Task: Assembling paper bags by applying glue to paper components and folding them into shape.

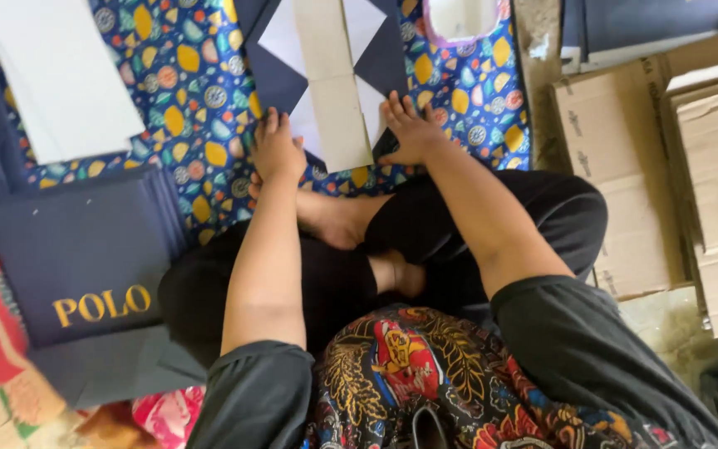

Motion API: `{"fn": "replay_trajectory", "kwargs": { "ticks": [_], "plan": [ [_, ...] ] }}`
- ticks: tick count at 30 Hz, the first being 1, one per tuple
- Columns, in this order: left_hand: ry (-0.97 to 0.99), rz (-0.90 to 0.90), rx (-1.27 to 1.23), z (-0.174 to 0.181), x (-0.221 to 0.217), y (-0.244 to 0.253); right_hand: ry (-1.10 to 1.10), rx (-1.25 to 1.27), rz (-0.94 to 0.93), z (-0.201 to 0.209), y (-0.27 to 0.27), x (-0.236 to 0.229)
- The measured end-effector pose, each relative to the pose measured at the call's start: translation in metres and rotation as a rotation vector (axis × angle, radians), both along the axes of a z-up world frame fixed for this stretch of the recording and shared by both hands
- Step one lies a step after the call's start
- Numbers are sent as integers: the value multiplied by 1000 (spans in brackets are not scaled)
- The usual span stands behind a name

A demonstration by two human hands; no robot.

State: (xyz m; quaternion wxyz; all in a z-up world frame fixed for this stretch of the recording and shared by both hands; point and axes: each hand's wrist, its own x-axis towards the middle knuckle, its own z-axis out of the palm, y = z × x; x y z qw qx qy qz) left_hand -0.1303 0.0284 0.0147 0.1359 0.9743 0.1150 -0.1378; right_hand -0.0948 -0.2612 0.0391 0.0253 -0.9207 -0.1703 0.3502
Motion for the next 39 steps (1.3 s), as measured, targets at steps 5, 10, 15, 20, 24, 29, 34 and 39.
{"fn": "replay_trajectory", "kwargs": {
  "ticks": [5,10,15,20,24,29,34,39],
  "plan": [
    [184,30,-2,0,-6,0,18,47,-84,-19,-3,-4],
    [59,81,49,9,4,-7,-49,-29,-142,-38,0,4],
    [339,30,79,56,7,-19,-116,-87,-91,-38,3,6],
    [456,15,52,127,0,-27,-57,-82,-77,19,17,-9],
    [517,-35,89,125,-2,-30,-41,-118,-65,25,21,-16],
    [539,-55,141,123,-1,-32,-31,-158,-49,46,31,-21],
    [507,-88,241,87,5,-34,-33,-166,-69,41,30,-20],
    [539,-89,168,64,11,-29,6,-168,-79,44,33,-20]
  ]
}}
